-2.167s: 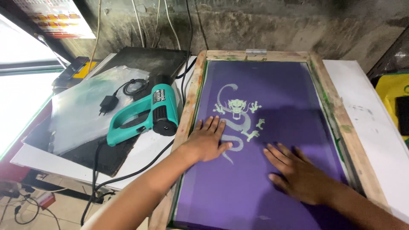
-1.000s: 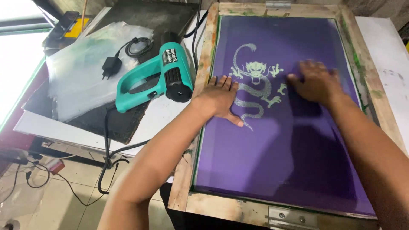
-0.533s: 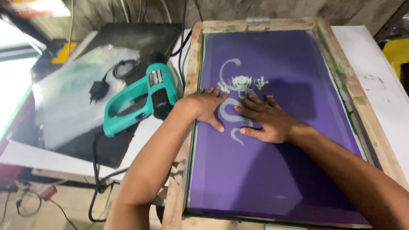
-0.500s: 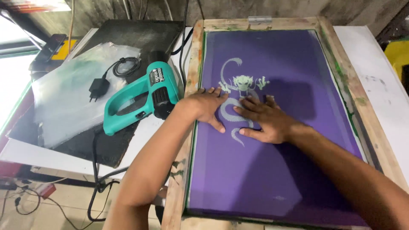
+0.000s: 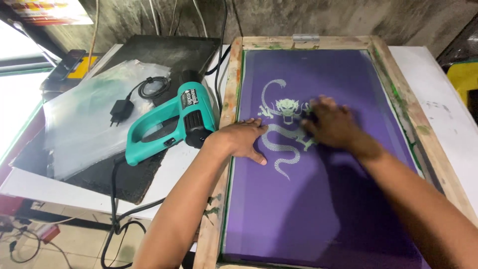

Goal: The person is repeatedly rubbing their hands over the mesh of a screen printing frame to inspect or prepare the surface, occasionally lifting the frame to check the design.

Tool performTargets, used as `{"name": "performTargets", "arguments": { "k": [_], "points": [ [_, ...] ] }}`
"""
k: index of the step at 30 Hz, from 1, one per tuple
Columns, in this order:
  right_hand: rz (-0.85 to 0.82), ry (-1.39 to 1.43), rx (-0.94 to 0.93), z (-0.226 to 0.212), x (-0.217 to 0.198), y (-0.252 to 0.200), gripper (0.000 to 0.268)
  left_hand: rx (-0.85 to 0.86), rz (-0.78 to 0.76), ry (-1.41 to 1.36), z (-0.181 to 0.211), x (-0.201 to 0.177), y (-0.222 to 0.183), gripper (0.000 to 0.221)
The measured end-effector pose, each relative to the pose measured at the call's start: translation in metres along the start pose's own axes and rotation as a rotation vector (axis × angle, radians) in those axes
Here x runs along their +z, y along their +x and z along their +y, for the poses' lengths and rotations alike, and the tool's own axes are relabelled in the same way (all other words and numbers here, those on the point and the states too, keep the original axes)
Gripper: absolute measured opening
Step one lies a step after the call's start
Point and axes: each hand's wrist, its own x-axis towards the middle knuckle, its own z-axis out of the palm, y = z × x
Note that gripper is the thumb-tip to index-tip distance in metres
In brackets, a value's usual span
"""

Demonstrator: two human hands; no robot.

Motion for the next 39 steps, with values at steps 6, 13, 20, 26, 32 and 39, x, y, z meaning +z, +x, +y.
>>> {"name": "performTargets", "arguments": {
  "k": [6,13,20,26,32,39],
  "points": [
    [0.084,0.237,-0.526,-0.067,-0.011,-0.060,0.075,0.012,0.031,0.014,0.004,0.005,-0.007,0.104],
    [0.058,0.132,-0.401,-0.037,-0.032,-0.049,0.070,0.038,0.114,0.034,0.005,0.008,-0.009,0.093],
    [-0.077,-0.032,0.224,0.024,0.005,-0.020,0.085,0.068,0.218,0.069,0.001,0.017,-0.003,0.079],
    [-0.150,0.124,-0.232,-0.065,-0.044,-0.075,0.072,0.033,0.358,0.152,-0.011,0.029,0.012,0.068],
    [-0.076,0.165,-0.476,-0.061,-0.046,-0.069,0.065,-0.022,0.412,0.228,-0.007,0.029,0.009,0.065],
    [-0.117,0.079,-0.147,-0.039,-0.037,-0.044,0.081,-0.034,0.449,0.146,-0.018,0.025,0.001,0.069]
  ]
}}
